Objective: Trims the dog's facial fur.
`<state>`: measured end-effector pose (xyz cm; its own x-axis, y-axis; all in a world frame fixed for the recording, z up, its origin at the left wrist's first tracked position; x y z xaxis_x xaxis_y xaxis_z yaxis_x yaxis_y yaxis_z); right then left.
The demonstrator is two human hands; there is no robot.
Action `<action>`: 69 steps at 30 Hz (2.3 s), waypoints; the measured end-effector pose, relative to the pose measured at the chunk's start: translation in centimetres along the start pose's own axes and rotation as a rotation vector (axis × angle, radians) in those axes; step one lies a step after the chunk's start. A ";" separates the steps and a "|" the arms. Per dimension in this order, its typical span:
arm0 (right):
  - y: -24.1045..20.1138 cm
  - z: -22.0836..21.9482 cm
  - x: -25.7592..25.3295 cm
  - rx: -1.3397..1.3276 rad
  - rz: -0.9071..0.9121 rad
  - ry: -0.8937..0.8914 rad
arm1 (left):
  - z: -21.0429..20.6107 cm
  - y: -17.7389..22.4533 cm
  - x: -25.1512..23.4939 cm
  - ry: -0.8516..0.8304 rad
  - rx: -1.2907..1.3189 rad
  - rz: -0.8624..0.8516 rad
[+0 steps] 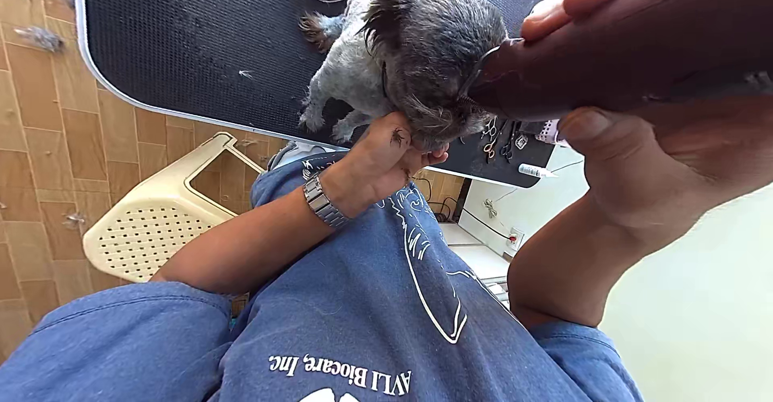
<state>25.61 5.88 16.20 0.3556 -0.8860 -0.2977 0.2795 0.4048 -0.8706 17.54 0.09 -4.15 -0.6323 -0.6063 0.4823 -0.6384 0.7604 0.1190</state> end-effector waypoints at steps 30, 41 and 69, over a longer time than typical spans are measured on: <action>-0.2 2.0 0.6 -0.204 0.020 -0.020 | -0.3 -1.0 0.9 0.025 -0.053 0.010; -0.2 2.0 0.2 -0.111 0.042 -0.067 | -0.3 -1.1 0.9 0.035 -0.057 -0.013; 0.1 1.5 -1.0 -0.268 0.020 -0.086 | 0.4 -0.4 2.8 -0.010 -0.007 -0.098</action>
<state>26.61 7.17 17.05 0.4359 -0.8514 -0.2918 0.0303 0.3379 -0.9407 15.84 -1.98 -3.18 -0.5712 -0.6802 0.4594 -0.6944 0.6989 0.1714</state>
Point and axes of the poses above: each hand's wrist, its own x-axis away from the middle knuckle, its own z-axis out of the back of the hand, y = z × x, the point moved 10 cm from there along -x, towards the middle knuckle
